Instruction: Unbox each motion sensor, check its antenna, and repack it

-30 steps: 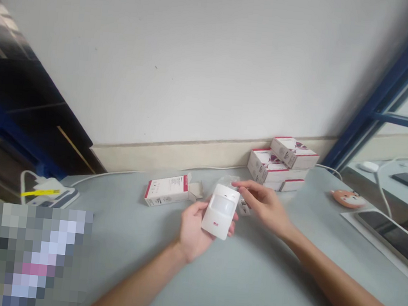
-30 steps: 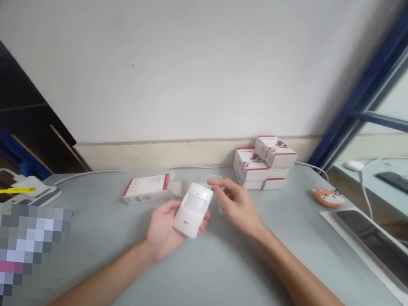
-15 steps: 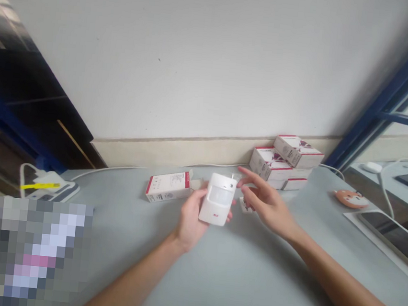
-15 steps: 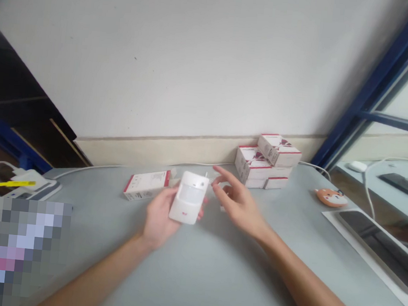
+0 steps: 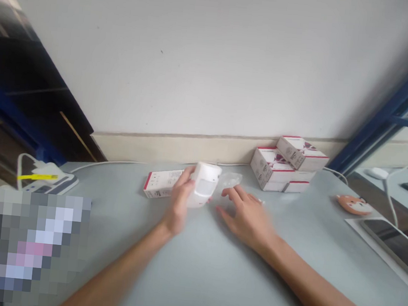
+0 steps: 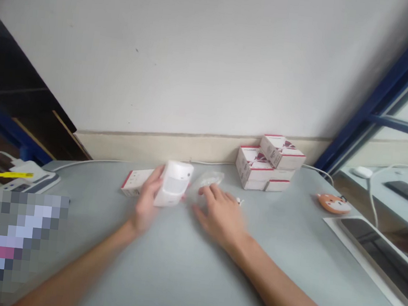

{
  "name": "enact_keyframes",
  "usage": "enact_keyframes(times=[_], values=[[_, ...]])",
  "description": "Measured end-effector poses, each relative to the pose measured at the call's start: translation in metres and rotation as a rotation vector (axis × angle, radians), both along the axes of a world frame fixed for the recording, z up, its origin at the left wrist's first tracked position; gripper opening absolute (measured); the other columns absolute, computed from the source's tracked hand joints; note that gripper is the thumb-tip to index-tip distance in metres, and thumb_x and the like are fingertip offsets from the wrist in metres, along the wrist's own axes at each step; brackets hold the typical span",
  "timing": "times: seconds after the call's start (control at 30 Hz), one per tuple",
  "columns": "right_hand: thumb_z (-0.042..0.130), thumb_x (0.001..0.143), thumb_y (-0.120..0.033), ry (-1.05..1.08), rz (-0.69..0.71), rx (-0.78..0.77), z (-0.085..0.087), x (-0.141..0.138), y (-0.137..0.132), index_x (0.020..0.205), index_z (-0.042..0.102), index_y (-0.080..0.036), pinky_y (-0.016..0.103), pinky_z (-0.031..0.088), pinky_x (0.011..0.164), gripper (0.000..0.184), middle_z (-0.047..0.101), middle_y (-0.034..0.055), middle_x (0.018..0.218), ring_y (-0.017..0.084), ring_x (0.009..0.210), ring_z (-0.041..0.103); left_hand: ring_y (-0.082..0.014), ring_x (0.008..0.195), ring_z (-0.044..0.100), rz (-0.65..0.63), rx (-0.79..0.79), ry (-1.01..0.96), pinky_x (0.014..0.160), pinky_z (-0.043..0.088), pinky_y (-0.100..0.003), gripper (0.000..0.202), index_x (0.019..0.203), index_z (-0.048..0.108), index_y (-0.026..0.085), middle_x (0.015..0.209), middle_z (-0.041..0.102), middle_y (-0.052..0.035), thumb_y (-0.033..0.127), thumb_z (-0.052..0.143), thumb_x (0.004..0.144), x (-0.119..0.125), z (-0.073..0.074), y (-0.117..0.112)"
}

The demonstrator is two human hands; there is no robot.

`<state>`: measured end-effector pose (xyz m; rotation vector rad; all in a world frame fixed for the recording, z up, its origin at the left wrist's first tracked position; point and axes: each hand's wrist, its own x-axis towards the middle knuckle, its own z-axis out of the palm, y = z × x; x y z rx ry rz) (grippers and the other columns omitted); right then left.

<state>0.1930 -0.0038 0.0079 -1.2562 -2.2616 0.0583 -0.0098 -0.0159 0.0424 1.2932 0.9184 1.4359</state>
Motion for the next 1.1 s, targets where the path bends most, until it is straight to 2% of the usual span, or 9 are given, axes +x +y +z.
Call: enact_keyframes(times=[0.03, 0.1, 0.23, 0.33, 0.43, 0.6, 0.73, 0.97, 1.1], values=[[0.061, 0.099, -0.032, -0.005, -0.028, 0.005, 0.0, 0.0, 0.002, 0.105, 0.064, -0.023, 0.034, 0.045, 0.071, 0.01, 0.073, 0.0049, 0.103, 0.022, 0.078, 0.068, -0.0221, 0.076, 0.071, -0.07, -0.021, 0.023, 0.069, 0.056, -0.034, 0.039, 0.123, 0.06, 0.02, 0.1, 0.075, -0.0082, 0.048, 0.05, 0.098, 0.002, 0.002, -0.003], [0.058, 0.099, -0.03, 0.067, -0.116, -0.015, 0.002, 0.005, 0.009, 0.095, 0.066, -0.023, 0.032, 0.041, 0.066, 0.011, 0.072, 0.0031, 0.091, 0.02, 0.071, 0.066, -0.0213, 0.072, 0.07, -0.204, -0.123, 0.051, 0.065, 0.054, -0.032, 0.039, 0.124, 0.059, 0.02, 0.095, 0.075, -0.0077, 0.048, 0.049, 0.098, 0.006, 0.004, -0.008], [0.059, 0.099, -0.044, 0.367, -0.309, -0.087, 0.011, 0.026, 0.021, 0.094, 0.068, -0.024, 0.029, 0.038, 0.059, 0.022, 0.072, 0.0002, 0.078, 0.017, 0.061, 0.06, -0.0204, 0.068, 0.071, -0.474, -0.366, 0.147, 0.062, 0.052, -0.029, 0.038, 0.122, 0.06, 0.019, 0.095, 0.076, -0.0105, 0.047, 0.044, 0.101, 0.011, 0.0, -0.013], [0.059, 0.099, -0.052, 0.493, -0.313, -0.086, 0.016, 0.035, 0.023, 0.093, 0.067, -0.024, 0.029, 0.042, 0.061, 0.03, 0.072, 0.0002, 0.078, 0.017, 0.061, 0.059, -0.0207, 0.07, 0.072, -0.596, -0.488, 0.156, 0.064, 0.054, -0.03, 0.041, 0.128, 0.059, 0.02, 0.099, 0.078, -0.0131, 0.048, 0.043, 0.102, 0.012, -0.008, -0.011], [0.059, 0.099, -0.051, 0.492, -0.272, -0.049, 0.015, 0.034, 0.022, 0.094, 0.067, -0.025, 0.03, 0.044, 0.062, 0.028, 0.072, -0.0001, 0.078, 0.016, 0.061, 0.057, -0.0227, 0.068, 0.073, -0.61, -0.551, 0.036, 0.063, 0.054, -0.032, 0.045, 0.132, 0.054, 0.02, 0.1, 0.079, -0.0157, 0.052, 0.044, 0.101, 0.013, -0.013, -0.009], [0.057, 0.101, -0.048, 0.453, -0.209, -0.06, 0.01, 0.026, 0.018, 0.098, 0.065, -0.025, 0.031, 0.044, 0.06, 0.024, 0.072, -0.0002, 0.078, 0.016, 0.059, 0.058, -0.0226, 0.067, 0.071, -0.521, -0.595, -0.156, 0.066, 0.053, -0.033, 0.051, 0.119, 0.067, 0.009, 0.106, 0.078, -0.0227, 0.05, 0.043, 0.099, 0.015, -0.011, -0.006], [0.056, 0.101, -0.046, 0.435, -0.203, -0.082, 0.009, 0.025, 0.018, 0.1, 0.064, -0.025, 0.031, 0.043, 0.058, 0.022, 0.076, 0.0011, 0.089, 0.015, 0.057, 0.059, -0.0233, 0.066, 0.07, -0.525, -0.628, -0.197, 0.066, 0.052, -0.034, 0.052, 0.118, 0.071, 0.008, 0.103, 0.078, -0.0224, 0.048, 0.045, 0.098, 0.015, -0.01, -0.004], [0.057, 0.101, -0.044, 0.406, -0.213, -0.087, 0.008, 0.029, 0.019, 0.099, 0.066, -0.025, 0.03, 0.044, 0.06, 0.021, 0.076, 0.0004, 0.088, 0.015, 0.057, 0.058, -0.023, 0.063, 0.069, -0.45, -0.611, -0.244, 0.062, 0.051, -0.033, 0.051, 0.118, 0.07, 0.007, 0.1, 0.079, -0.0229, 0.046, 0.046, 0.097, 0.014, -0.007, -0.001], [0.058, 0.101, -0.042, 0.394, -0.186, -0.079, 0.005, 0.026, 0.018, 0.1, 0.065, -0.025, 0.03, 0.044, 0.061, 0.019, 0.076, -0.0005, 0.09, 0.015, 0.058, 0.059, -0.0237, 0.064, 0.07, -0.351, -0.635, -0.289, 0.064, 0.052, -0.034, 0.049, 0.126, 0.066, 0.007, 0.099, 0.079, -0.0217, 0.04, 0.049, 0.095, 0.015, -0.009, 0.0]])
